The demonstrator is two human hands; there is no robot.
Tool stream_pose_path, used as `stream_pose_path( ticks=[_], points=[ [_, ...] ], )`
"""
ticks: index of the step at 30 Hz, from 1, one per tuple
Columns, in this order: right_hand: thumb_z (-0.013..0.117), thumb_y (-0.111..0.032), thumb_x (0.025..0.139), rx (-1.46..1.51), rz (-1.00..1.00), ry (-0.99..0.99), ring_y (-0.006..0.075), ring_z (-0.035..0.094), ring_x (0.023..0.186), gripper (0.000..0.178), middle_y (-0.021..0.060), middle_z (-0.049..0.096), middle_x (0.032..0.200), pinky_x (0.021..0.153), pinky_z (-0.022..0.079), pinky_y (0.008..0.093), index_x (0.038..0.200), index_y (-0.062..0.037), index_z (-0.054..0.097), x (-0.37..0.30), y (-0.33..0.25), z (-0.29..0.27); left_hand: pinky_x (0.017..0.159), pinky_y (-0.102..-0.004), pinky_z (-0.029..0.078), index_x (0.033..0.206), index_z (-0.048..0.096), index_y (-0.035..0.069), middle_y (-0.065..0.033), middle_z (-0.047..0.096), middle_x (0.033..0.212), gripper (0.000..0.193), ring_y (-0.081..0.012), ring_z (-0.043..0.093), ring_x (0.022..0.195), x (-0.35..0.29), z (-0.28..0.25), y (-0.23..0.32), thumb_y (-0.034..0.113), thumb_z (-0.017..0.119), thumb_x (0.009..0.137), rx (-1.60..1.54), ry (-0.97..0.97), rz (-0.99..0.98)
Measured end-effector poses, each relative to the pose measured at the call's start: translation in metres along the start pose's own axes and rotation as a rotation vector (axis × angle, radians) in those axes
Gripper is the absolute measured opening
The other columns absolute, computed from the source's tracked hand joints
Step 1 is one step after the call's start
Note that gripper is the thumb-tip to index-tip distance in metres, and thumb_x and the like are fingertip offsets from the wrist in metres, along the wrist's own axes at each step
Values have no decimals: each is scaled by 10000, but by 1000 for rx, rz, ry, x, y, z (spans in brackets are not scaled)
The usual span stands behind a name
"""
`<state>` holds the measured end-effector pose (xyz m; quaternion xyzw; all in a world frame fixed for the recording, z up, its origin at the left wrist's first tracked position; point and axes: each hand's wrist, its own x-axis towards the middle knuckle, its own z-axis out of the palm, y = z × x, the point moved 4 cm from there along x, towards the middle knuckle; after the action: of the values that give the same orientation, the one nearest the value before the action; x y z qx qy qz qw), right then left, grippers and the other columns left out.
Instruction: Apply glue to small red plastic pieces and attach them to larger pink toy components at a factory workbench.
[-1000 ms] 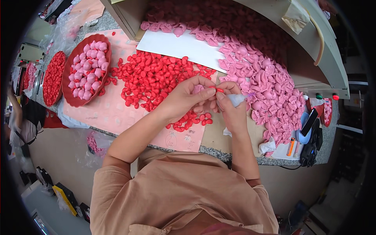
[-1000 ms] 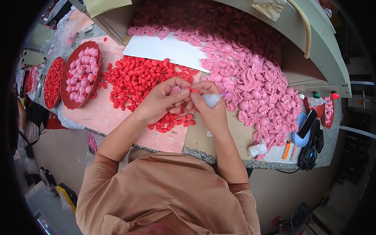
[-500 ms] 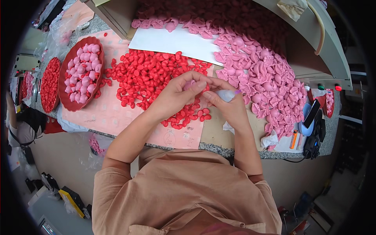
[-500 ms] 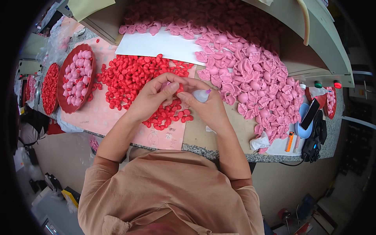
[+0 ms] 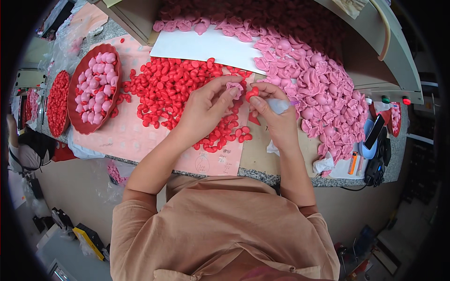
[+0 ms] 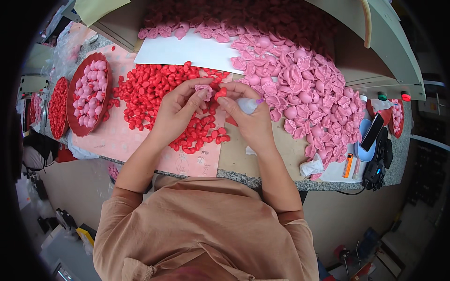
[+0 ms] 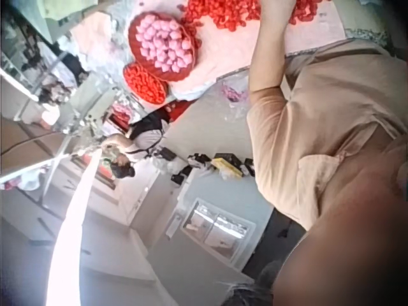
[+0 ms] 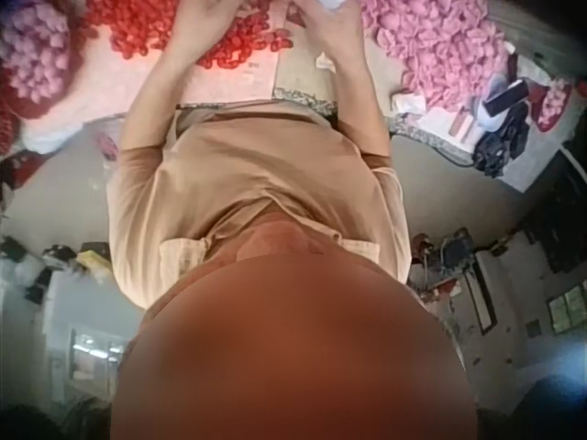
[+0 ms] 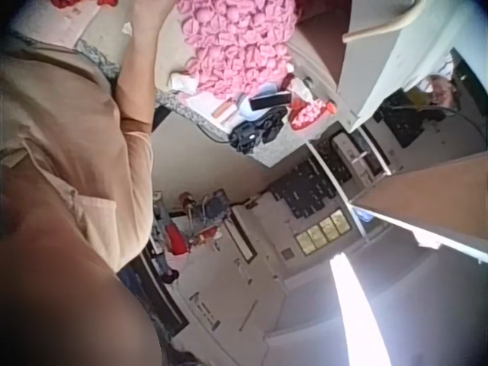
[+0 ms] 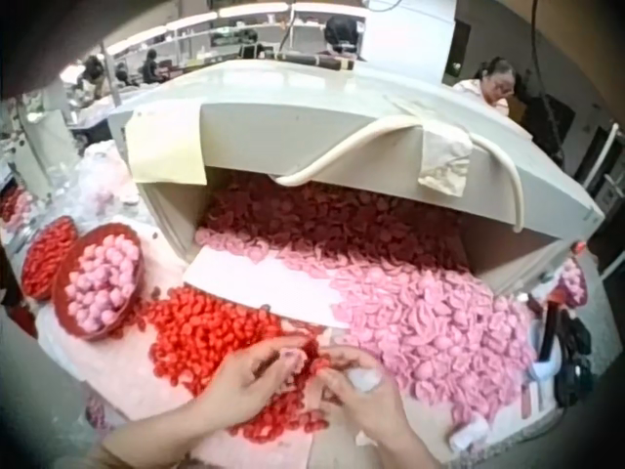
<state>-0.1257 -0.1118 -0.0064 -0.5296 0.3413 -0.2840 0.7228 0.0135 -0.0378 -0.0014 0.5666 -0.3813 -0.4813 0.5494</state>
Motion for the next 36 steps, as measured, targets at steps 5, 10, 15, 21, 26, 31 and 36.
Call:
stream_pose_path(
  ticks=[5, 10, 15, 21, 26, 31, 36],
  points=[
    [616, -85, 843, -134, -67, 1, 75, 544, 754, 268, 35, 585, 936, 616, 448, 192, 1092, -13, 546, -1, -3, 5, 613, -205, 472, 1230, 505, 33, -56, 606, 921, 320, -66, 532, 728, -2, 4, 6, 133, 479, 927, 308, 52, 121],
    [623, -98, 841, -153, -80, 11, 67, 544, 763, 267, 24, 586, 900, 628, 448, 192, 1089, -29, 554, 0, 2, 4, 647, -232, 498, 1221, 506, 23, -75, 611, 846, 326, -93, 574, 727, -3, 7, 12, 175, 470, 935, 406, 40, 218],
    [594, -128, 868, -168, -46, -27, 63, 538, 728, 263, 25, 577, 876, 606, 444, 185, 1100, -15, 544, -2, 4, 8, 647, -238, 489, 1175, 524, 19, -69, 611, 850, 299, -92, 571, 732, -3, 9, 6, 196, 443, 949, 362, 68, 215],
    [569, -153, 886, -38, 166, -59, 81, 542, 656, 250, 29, 570, 725, 588, 449, 205, 1069, 17, 556, -5, 6, 7, 636, -243, 464, 1146, 532, 30, -55, 604, 833, 292, -87, 542, 706, -6, 13, 11, 219, 404, 964, 350, 41, 207],
    [540, -155, 901, 60, 147, -98, 101, 548, 631, 239, 35, 561, 695, 568, 457, 222, 1065, 19, 552, -2, 15, 8, 610, -237, 444, 1137, 537, 30, -45, 590, 809, 288, -85, 517, 667, -6, 14, 11, 212, 393, 967, 286, 11, 185],
    [558, -168, 892, 51, 121, -92, 95, 564, 637, 265, 29, 570, 733, 564, 476, 218, 1084, 14, 549, -3, 14, 4, 577, -208, 413, 1121, 549, 30, -24, 555, 755, 275, -68, 481, 636, -5, 21, 14, 192, 389, 968, 359, 60, 319],
    [581, -172, 881, 125, 161, -188, 77, 577, 645, 285, 23, 580, 783, 557, 483, 203, 1101, 4, 541, -4, 14, 5, 558, -200, 400, 1130, 553, 30, -8, 545, 730, 271, -57, 460, 608, -6, 17, 13, 173, 392, 965, 245, 7, 198]
  ],
)
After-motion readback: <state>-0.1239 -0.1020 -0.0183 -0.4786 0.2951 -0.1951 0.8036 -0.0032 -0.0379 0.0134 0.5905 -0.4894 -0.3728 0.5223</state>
